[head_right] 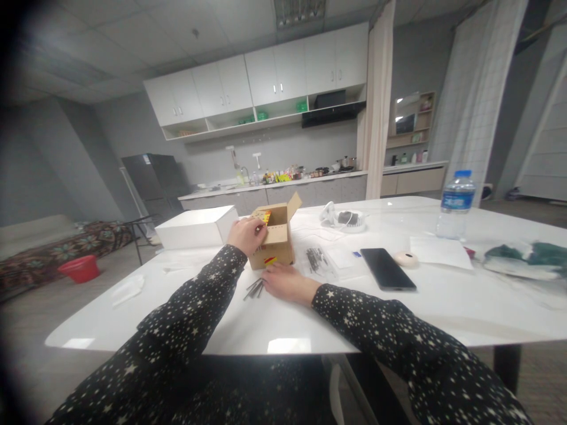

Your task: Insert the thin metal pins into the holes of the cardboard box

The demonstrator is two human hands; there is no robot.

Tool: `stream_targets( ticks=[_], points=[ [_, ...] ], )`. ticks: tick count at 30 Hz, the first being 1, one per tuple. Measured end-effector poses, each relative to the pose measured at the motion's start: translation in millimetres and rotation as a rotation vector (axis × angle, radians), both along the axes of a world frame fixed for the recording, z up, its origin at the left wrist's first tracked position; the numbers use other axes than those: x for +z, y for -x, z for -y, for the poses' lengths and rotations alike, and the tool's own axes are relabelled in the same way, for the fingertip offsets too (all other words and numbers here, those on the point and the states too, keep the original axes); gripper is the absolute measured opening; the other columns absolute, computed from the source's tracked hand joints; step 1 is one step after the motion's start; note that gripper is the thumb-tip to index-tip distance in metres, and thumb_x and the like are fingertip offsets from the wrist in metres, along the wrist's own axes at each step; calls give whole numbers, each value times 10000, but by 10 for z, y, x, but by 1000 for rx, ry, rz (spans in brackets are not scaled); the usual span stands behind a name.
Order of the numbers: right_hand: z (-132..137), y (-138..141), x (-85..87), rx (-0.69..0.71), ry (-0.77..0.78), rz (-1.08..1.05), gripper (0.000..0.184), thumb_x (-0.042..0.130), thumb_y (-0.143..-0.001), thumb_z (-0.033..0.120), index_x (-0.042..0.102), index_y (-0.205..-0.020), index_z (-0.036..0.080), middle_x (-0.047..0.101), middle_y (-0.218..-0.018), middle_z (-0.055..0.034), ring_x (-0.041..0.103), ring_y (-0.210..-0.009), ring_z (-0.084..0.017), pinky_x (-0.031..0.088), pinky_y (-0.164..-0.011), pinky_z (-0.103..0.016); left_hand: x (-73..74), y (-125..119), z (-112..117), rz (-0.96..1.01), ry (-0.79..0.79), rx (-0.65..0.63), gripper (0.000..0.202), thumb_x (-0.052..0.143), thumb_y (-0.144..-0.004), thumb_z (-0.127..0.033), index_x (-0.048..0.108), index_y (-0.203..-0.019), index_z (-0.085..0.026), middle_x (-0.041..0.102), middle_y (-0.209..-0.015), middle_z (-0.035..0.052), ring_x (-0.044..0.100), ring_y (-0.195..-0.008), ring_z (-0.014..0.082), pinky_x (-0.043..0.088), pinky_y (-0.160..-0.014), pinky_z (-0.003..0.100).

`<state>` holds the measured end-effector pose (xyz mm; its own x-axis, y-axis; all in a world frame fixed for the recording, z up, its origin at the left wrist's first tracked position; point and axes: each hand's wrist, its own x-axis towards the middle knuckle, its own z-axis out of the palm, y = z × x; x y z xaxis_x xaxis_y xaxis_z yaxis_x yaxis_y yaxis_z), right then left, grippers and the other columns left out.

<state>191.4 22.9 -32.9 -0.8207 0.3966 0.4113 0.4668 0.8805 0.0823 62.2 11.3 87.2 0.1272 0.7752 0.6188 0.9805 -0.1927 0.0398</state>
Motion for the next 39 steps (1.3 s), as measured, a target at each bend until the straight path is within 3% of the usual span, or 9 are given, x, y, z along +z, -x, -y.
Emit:
stream_targets(
  ticks=[4,10,18,30,36,39],
  points=[
    [1,4,3,-12,-8,15,262,398,-958,251,634,-951,137,640,-944,-108,583,-876,-209,439,-825,-349,-26,-21,7,11,-30,-32,265,472,-863,-294,660,-1026,-204,703,-1029,65,596,-1013,227,384,-890,360],
    [-21,15,-6,-19,-10,35,263,399,-956,260,633,-963,141,639,-947,-105,582,-882,-210,441,-824,-343,-49,-22,44,-131,-73,-36,279,424,-885,-303,673,-961,-203,703,-992,85,582,-1002,237,354,-906,386],
    [10,-4,34,-27,9,32,262,390,-960,253,628,-964,142,634,-959,-115,581,-904,-213,432,-851,-346,-89,40,43,-279,-145,-157,300,371,-908,-280,658,-891,-194,690,-903,94,573,-956,229,333,-914,388],
    [-10,-14,15,-27,-41,49,258,385,-957,258,617,-956,147,639,-953,-107,587,-903,-219,440,-850,-344,-114,89,23,-288,-206,-133,285,404,-901,-306,653,-820,-195,695,-864,76,583,-927,237,365,-835,392],
    [22,-29,43,-45,-32,49,262,386,-958,258,623,-962,147,640,-954,-107,583,-909,-215,439,-843,-341,-142,114,9,-202,-183,-138,320,409,-904,-321,618,-1113,-199,675,-1036,77,571,-998,227,372,-860,378],
    [15,-32,43,-43,-24,51,267,383,-959,261,625,-961,149,641,-947,-104,584,-904,-216,440,-837,-341,-157,114,-6,-165,-150,-100,312,425,-898,-346,651,-1060,-205,652,-1040,76,560,-1010,227,378,-857,377]
  ],
)
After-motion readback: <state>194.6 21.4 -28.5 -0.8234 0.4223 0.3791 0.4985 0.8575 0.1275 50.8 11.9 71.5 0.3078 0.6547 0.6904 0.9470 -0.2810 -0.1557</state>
